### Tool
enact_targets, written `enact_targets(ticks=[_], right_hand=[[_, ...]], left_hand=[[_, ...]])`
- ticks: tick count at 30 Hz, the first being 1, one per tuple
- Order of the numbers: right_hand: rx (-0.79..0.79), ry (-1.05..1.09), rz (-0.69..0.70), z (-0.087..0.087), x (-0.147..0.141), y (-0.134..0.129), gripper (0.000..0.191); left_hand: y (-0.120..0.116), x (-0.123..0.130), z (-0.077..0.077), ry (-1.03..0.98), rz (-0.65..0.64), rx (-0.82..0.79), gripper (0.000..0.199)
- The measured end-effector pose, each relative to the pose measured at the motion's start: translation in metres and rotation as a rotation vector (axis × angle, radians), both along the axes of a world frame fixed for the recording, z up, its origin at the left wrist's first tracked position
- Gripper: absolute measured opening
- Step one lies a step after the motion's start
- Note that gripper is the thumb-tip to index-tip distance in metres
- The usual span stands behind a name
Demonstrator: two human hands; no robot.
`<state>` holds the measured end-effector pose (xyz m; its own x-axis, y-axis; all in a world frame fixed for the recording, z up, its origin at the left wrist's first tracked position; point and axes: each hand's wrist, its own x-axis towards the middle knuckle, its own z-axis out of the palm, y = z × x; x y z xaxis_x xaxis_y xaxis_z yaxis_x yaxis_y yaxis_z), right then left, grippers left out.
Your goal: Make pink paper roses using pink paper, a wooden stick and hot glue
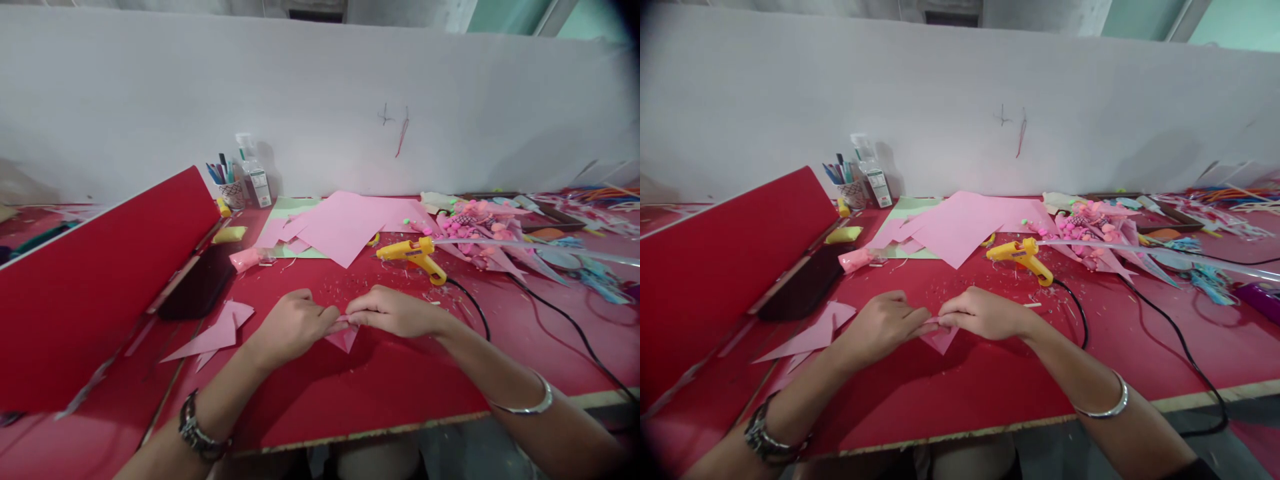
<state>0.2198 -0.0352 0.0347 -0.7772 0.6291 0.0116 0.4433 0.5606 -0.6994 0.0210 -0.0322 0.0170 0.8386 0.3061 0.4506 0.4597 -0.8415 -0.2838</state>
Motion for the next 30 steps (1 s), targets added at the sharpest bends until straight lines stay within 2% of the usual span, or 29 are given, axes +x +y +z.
enact_targets(ticks=[10, 30], right_hand=[[-0.096, 0.032, 0.011, -0.0001, 0.0006, 0.0003, 0.027], [-0.032, 0.017, -0.001, 0.0008, -0.0005, -0.001, 0.025]], left_hand=[[-0.0001, -0.0008, 0.0016, 0.012, -0.021, 0.034, 0.036], [0.0001, -0.0024, 0.0019, 0.021, -0.023, 0.023, 0.036]])
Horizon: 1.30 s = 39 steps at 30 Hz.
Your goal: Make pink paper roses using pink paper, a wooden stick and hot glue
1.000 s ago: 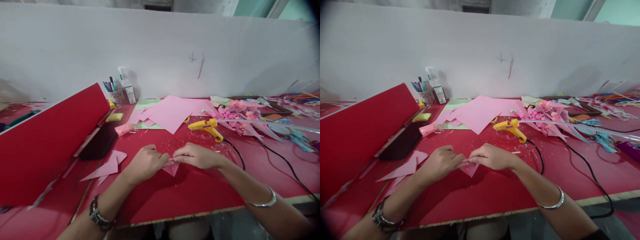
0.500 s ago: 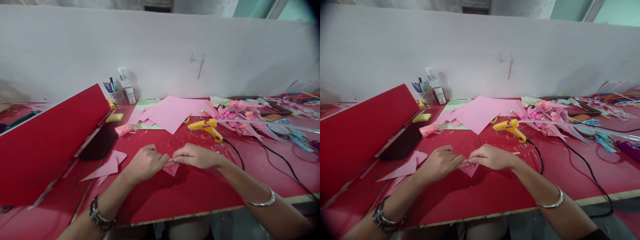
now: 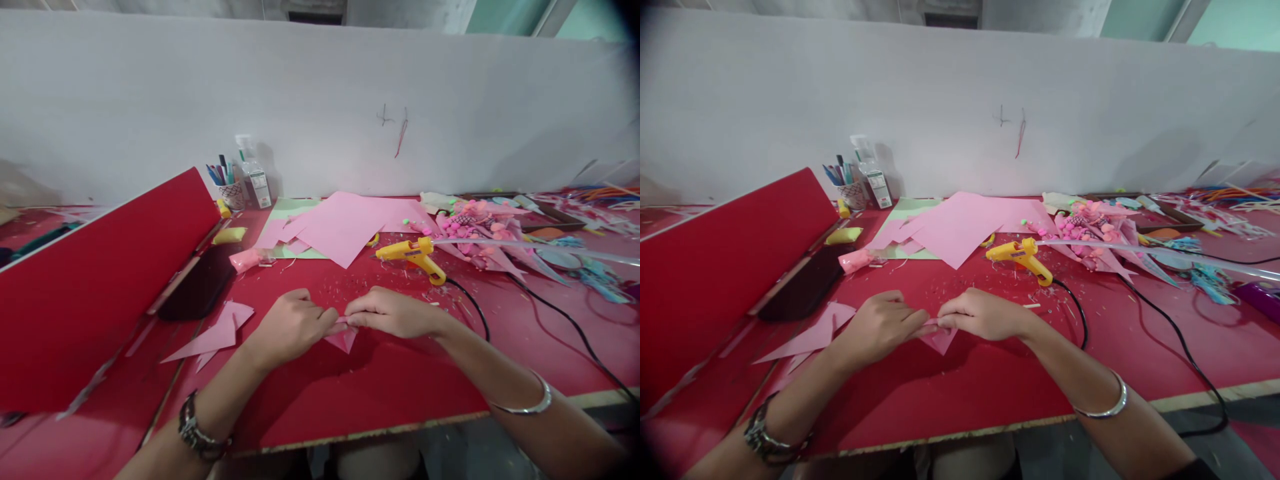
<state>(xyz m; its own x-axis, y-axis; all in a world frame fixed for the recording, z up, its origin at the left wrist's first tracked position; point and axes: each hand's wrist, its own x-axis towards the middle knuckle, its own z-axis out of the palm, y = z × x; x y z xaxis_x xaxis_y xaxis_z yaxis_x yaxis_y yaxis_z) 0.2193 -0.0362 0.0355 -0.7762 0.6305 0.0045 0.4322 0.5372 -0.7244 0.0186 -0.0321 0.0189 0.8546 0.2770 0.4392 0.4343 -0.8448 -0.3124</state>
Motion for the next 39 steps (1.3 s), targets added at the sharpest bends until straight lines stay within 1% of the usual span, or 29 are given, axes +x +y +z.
enact_targets(ticks=[8, 12, 14, 17, 20, 22, 24, 27, 30, 34, 37, 39], right_hand=[[0.016, -0.004, -0.015, -0.002, -0.001, 0.001, 0.026], [0.084, -0.043, -0.075, -0.005, -0.003, 0.001, 0.03], [0.14, -0.073, -0.097, -0.005, -0.002, 0.001, 0.028], [0.239, -0.131, -0.154, -0.008, 0.002, 0.003, 0.025], [0.318, -0.189, -0.227, -0.011, 0.007, 0.006, 0.028], [0.344, -0.209, -0.267, -0.012, 0.009, 0.007, 0.028], [0.348, -0.201, -0.293, -0.012, 0.011, 0.008, 0.03], [0.291, -0.148, -0.244, -0.012, 0.008, 0.009, 0.037], [0.213, -0.117, -0.147, -0.016, 0.002, 0.01, 0.039], [0.195, -0.078, -0.069, -0.023, -0.003, 0.012, 0.02], [0.196, -0.024, -0.031, -0.025, -0.003, 0.012, 0.016], [0.191, 0.006, -0.049, -0.025, -0.003, 0.012, 0.015]], left_hand=[[0.002, -0.001, -0.002, -0.009, 0.019, -0.016, 0.035], [0.007, -0.003, -0.003, 0.011, 0.042, -0.016, 0.034], [0.009, -0.004, -0.003, 0.028, 0.081, -0.024, 0.033], [0.013, -0.007, -0.002, 0.033, 0.192, -0.022, 0.034], [0.016, -0.012, -0.001, 0.027, 0.36, -0.032, 0.034], [0.019, -0.015, -0.001, 0.03, 0.495, -0.08, 0.029], [0.02, -0.018, -0.002, 0.034, 0.616, -0.162, 0.032], [0.021, -0.021, -0.004, 0.053, 0.722, -0.299, 0.047], [0.021, -0.023, -0.005, 0.08, 0.782, -0.387, 0.049], [0.02, -0.021, -0.004, 0.039, 0.839, -0.367, 0.047], [0.019, -0.017, 0.001, -0.08, 0.84, -0.353, 0.039], [0.018, -0.015, 0.005, -0.186, 0.82, -0.378, 0.034]])
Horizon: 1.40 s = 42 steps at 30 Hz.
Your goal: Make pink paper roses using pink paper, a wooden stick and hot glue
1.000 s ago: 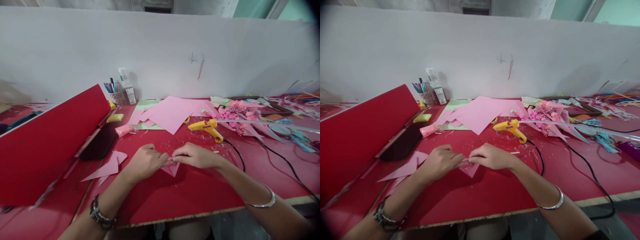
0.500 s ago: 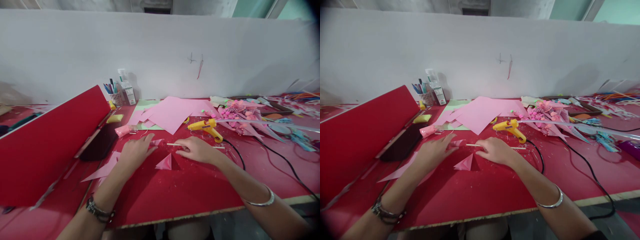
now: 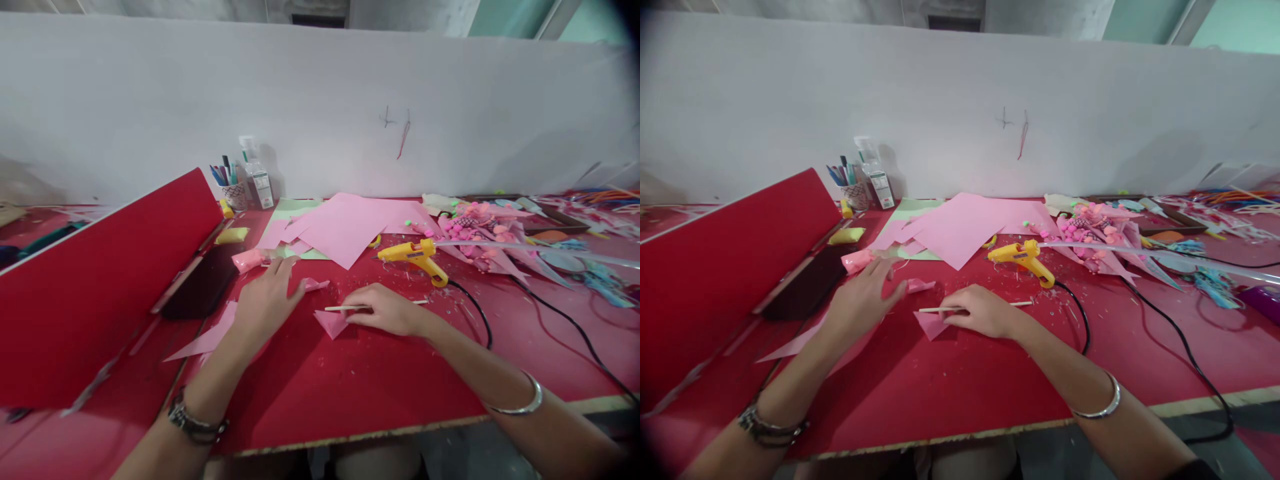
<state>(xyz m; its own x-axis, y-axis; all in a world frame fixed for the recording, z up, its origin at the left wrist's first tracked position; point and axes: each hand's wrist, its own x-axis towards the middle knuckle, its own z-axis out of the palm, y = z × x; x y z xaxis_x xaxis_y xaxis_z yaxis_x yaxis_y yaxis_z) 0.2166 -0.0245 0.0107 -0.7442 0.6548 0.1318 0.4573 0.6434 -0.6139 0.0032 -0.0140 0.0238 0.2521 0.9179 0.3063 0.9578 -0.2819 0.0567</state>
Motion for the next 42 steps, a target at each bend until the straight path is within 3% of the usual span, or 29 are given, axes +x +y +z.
enact_targets(ticks=[4, 7, 11, 15, 19, 22, 25, 30, 42], right_hand=[[-0.035, 0.147, -0.185, 0.003, -0.001, -0.003, 0.014], [-0.009, 0.253, -0.283, 0.004, -0.003, -0.005, 0.013], [0.033, 0.252, -0.279, 0.003, -0.006, -0.007, 0.011], [0.056, 0.192, -0.252, 0.002, -0.008, -0.009, 0.012], [0.22, 0.114, -0.319, 0.002, -0.006, -0.009, 0.025], [0.409, -0.06, -0.276, 0.002, -0.006, -0.008, 0.028], [0.506, -0.194, -0.274, 0.002, -0.008, -0.007, 0.033], [0.539, -0.274, -0.314, 0.0, -0.009, -0.007, 0.034], [0.632, -0.35, -0.399, -0.008, -0.019, -0.013, 0.038]], left_hand=[[-0.003, 0.002, 0.005, -0.212, -0.109, -0.047, 0.031], [-0.005, 0.004, 0.002, -0.299, -0.29, -0.225, 0.038], [-0.008, 0.011, -0.007, -0.396, -0.47, -0.462, 0.036], [-0.006, 0.014, -0.008, -0.534, -0.507, -0.445, 0.032], [-0.001, 0.012, -0.006, -0.705, -0.441, -0.492, 0.03], [0.0, 0.01, -0.005, -0.82, -0.346, -0.54, 0.032], [-0.001, 0.011, -0.006, -0.88, -0.333, -0.588, 0.031], [-0.002, 0.015, -0.01, -0.962, -0.336, -0.633, 0.032], [-0.004, 0.017, -0.013, -0.872, -0.348, -0.494, 0.026]])
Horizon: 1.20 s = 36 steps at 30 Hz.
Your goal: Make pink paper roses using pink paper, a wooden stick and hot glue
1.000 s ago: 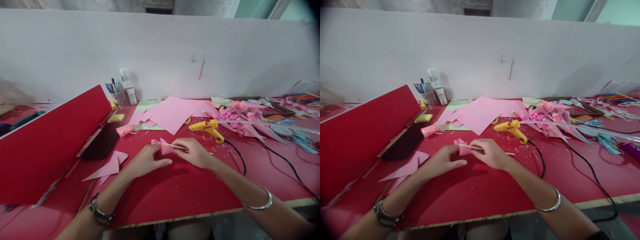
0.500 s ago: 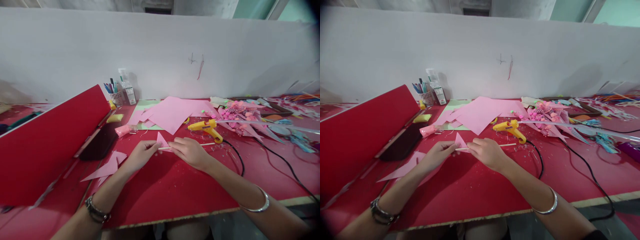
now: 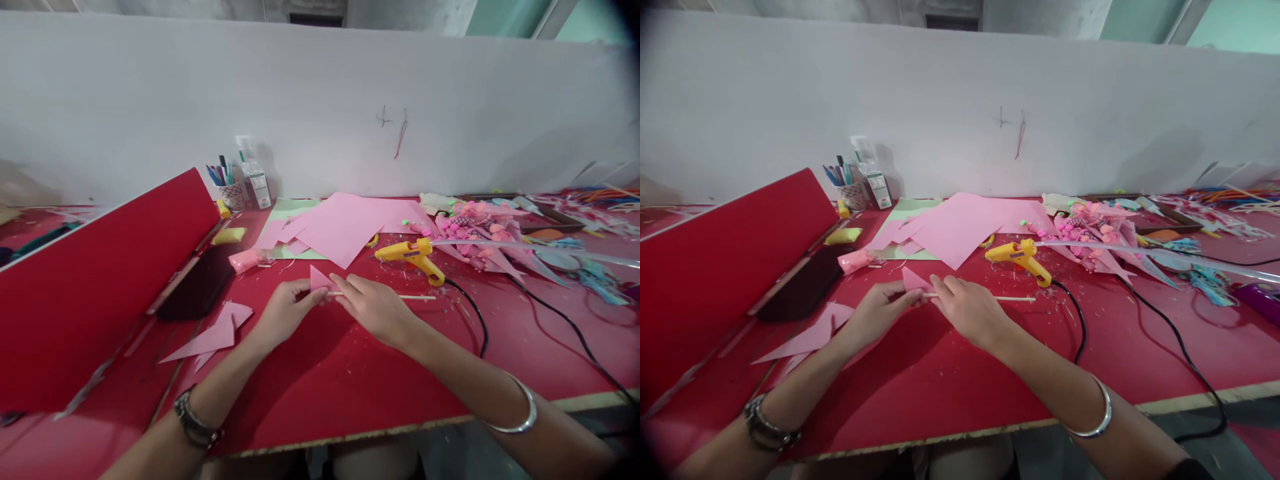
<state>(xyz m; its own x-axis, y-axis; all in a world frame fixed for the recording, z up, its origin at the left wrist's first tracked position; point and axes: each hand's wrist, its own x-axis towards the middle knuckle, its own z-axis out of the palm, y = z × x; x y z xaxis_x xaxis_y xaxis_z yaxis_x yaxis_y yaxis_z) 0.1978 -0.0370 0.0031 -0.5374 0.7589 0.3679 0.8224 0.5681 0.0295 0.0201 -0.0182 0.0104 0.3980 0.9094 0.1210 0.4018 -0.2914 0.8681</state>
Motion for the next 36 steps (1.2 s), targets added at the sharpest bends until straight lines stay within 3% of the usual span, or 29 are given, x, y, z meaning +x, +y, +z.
enact_targets(ticks=[6, 10, 14, 21, 28, 36], right_hand=[[0.078, -0.068, -0.021, -0.001, 0.001, 0.001, 0.034], [0.025, -0.021, -0.011, 0.002, 0.002, 0.002, 0.024], [-0.059, 0.011, -0.007, 0.001, 0.003, 0.003, 0.032], [-0.034, -0.025, 0.054, 0.006, 0.008, 0.002, 0.04], [-0.013, -0.029, 0.114, 0.01, 0.01, 0.002, 0.034], [-0.033, 0.05, 0.065, 0.005, 0.008, 0.002, 0.031]], left_hand=[[0.001, 0.001, 0.0, 0.005, -0.015, -0.019, 0.027], [-0.001, 0.001, 0.002, -0.023, -0.059, -0.016, 0.026], [-0.003, 0.001, 0.003, 0.008, -0.077, -0.008, 0.027], [-0.004, 0.003, 0.006, -0.001, -0.086, -0.017, 0.024], [-0.007, 0.006, 0.007, 0.033, -0.143, -0.191, 0.043], [-0.008, 0.003, 0.009, 0.077, -0.163, -0.097, 0.043]])
